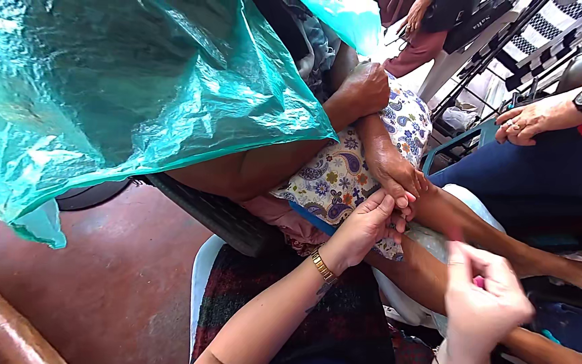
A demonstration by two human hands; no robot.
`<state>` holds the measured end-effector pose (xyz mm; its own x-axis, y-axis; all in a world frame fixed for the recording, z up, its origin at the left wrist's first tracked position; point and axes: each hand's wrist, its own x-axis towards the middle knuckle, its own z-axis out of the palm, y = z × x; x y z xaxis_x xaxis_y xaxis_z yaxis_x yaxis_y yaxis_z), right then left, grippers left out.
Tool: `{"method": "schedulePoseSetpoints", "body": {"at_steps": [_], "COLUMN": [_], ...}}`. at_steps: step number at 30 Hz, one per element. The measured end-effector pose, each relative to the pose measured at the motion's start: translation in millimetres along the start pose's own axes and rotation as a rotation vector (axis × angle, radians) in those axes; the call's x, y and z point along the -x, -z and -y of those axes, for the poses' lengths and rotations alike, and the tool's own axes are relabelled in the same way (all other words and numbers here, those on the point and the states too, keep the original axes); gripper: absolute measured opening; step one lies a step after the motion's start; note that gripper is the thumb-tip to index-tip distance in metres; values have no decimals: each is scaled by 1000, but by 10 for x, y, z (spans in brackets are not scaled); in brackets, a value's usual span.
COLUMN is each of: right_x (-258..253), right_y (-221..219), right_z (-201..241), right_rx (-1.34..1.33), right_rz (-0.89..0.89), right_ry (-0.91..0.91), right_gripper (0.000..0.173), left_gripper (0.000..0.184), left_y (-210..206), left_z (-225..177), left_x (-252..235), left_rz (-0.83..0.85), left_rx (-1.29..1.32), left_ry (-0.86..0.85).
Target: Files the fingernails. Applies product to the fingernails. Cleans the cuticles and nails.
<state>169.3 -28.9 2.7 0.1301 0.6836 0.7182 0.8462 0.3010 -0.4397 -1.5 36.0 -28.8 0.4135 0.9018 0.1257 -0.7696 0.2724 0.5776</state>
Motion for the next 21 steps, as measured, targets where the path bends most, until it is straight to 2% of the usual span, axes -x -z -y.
{"method": "schedulePoseSetpoints", "body": {"at_steps": [2, 6, 8, 12, 13, 17, 21], "right_x": [-87, -97, -173, -439, -445, -294, -424], "right_y": [84, -8, -100, 29, 42, -142, -246], "right_z": [-145, -112, -69, -230, -233, -99, -274], "right_rx": [3, 71, 157, 238, 202, 56, 69], "right_rz": [-95, -29, -39, -207, -232, -65, -192], "right_ry": [-20, 317, 394, 217, 230, 460, 369], "right_gripper": [14, 16, 14, 11, 12, 10, 12], "left_gripper": [28, 28, 27, 27, 27, 26, 23], "left_y": [4, -14, -18, -21, -18, -30, -25], "left_z": [1, 19, 15, 1, 7, 0, -13], "left_x": [1, 7, 8, 6, 5, 10, 23], "left_rz": [5, -22, -35, -16, -11, -42, -20], "left_rx": [1, 18, 22, 1, 4, 31, 36], "left_ry": [-1, -8, 1, -7, -12, 1, 0]}}
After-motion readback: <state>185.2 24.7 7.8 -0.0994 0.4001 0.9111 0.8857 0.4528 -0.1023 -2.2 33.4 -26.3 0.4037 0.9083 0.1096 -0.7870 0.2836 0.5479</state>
